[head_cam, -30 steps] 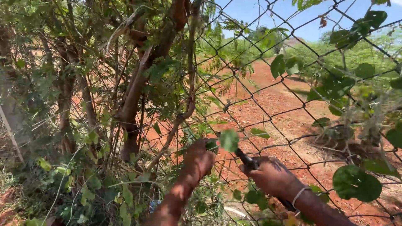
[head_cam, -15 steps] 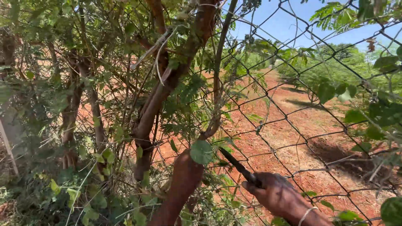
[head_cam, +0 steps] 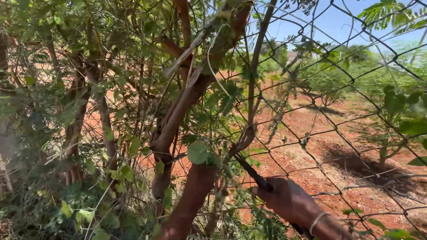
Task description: Pruning climbing vines from a chain-link fence using garden shears.
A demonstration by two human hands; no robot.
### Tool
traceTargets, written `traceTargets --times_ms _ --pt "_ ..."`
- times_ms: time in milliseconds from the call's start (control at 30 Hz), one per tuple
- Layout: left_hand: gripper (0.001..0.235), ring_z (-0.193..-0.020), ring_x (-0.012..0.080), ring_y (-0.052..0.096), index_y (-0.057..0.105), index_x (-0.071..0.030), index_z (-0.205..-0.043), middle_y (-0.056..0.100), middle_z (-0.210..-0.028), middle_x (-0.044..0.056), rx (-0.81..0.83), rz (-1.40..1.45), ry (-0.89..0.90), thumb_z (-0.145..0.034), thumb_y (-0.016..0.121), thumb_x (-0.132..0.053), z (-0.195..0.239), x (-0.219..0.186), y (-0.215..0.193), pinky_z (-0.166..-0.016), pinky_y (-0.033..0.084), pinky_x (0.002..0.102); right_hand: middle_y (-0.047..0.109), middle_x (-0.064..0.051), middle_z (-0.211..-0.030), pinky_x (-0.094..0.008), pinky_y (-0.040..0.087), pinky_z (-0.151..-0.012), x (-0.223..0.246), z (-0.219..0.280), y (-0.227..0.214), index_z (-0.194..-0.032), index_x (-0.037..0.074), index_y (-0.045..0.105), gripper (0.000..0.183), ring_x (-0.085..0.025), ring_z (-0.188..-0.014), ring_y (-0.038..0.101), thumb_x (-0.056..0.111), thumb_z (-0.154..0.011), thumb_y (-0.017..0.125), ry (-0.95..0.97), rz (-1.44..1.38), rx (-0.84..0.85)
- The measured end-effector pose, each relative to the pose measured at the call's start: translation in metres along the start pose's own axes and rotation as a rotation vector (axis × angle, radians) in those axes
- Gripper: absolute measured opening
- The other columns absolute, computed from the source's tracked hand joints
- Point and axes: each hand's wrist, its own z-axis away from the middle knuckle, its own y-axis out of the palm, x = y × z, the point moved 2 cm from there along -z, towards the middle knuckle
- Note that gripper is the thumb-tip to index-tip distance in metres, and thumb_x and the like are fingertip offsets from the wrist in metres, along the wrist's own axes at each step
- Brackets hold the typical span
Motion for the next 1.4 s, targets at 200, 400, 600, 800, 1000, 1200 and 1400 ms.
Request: traceTargets --times_ms 200,400,600,800,1000,1200,1400 --pt "0.030 -0.084 0.0268 0.049 0.063 -0.008 -0.125 0.060 -0.100 0.013 -0.101 -0.037 -0.409 -0.096 0.056 -0.006 -0.022 0.053 -0.019 -0.073 0.041 0.047 0.060 -0.007 -0.061 -0.043 0.047 -0.063 0.008 -0.011 0.014 -0.083 0.008 0.066 0.055 -0.021 -0.061 0.059 0.062 -0.092 0.060 0.069 0.113 0.009" --pt "0.040 -0.103 0.0236 0.066 0.048 -0.004 -0.127 0.062 -0.115 0.014 -0.009 -0.450 0.206 -0.094 0.070 -0.012 -0.022 0.051 -0.013 -0.084 0.055 0.040 0.064 -0.006 -0.062 -0.041 0.049 -0.064 0.015 -0.020 0.021 -0.081 0.007 0.067 0.057 -0.020 -0.059 0.062 0.063 -0.090 0.060 0.089 0.128 0.032" --pt "0.031 -0.096 0.0228 0.070 0.050 -0.004 -0.124 0.068 -0.106 0.012 0.003 -0.368 0.142 -0.096 0.064 -0.012 -0.022 0.018 0.003 -0.079 0.057 0.037 0.061 -0.006 -0.058 -0.040 0.048 -0.061 0.012 -0.026 0.023 -0.077 0.006 0.065 0.059 -0.020 -0.056 0.059 0.064 -0.090 0.062 0.100 0.116 0.003" --pt "0.043 -0.063 0.0139 0.049 0.055 -0.012 -0.133 0.058 -0.082 0.005 0.086 -0.258 -0.313 -0.092 0.049 0.000 -0.027 0.003 0.020 -0.056 0.042 0.035 0.057 -0.007 -0.056 -0.043 0.045 -0.060 0.004 -0.033 0.020 -0.078 0.007 0.067 0.054 -0.020 -0.057 0.054 0.060 -0.090 0.063 0.084 0.069 0.001" --pt "0.048 -0.065 0.0107 0.042 0.056 -0.010 -0.135 0.053 -0.083 0.001 0.144 -0.050 -0.156 -0.089 0.050 0.003 -0.020 0.028 0.009 -0.058 0.039 0.031 0.062 -0.011 -0.057 -0.044 0.046 -0.061 0.004 -0.048 0.020 -0.078 0.007 0.070 0.054 -0.026 -0.056 0.060 0.059 -0.089 0.064 0.055 0.108 -0.050" --pt "0.028 -0.093 0.0081 0.059 0.057 -0.007 -0.128 0.063 -0.106 0.000 0.138 -0.345 -0.049 -0.102 0.048 -0.001 -0.008 0.000 0.010 -0.084 0.048 0.027 0.063 -0.012 -0.060 -0.047 0.049 -0.065 0.018 -0.043 0.019 -0.079 0.004 0.070 0.061 -0.029 -0.060 0.065 0.064 -0.088 0.066 0.004 0.114 -0.004" --pt "0.033 -0.078 0.0149 0.052 0.051 -0.008 -0.129 0.059 -0.094 0.006 0.110 -0.353 -0.277 -0.097 0.047 0.002 -0.004 0.011 0.009 -0.072 0.047 0.032 0.065 -0.014 -0.064 -0.048 0.048 -0.068 0.009 -0.040 0.021 -0.084 0.007 0.067 0.054 -0.032 -0.064 0.066 0.060 -0.093 0.059 0.017 0.192 -0.031"
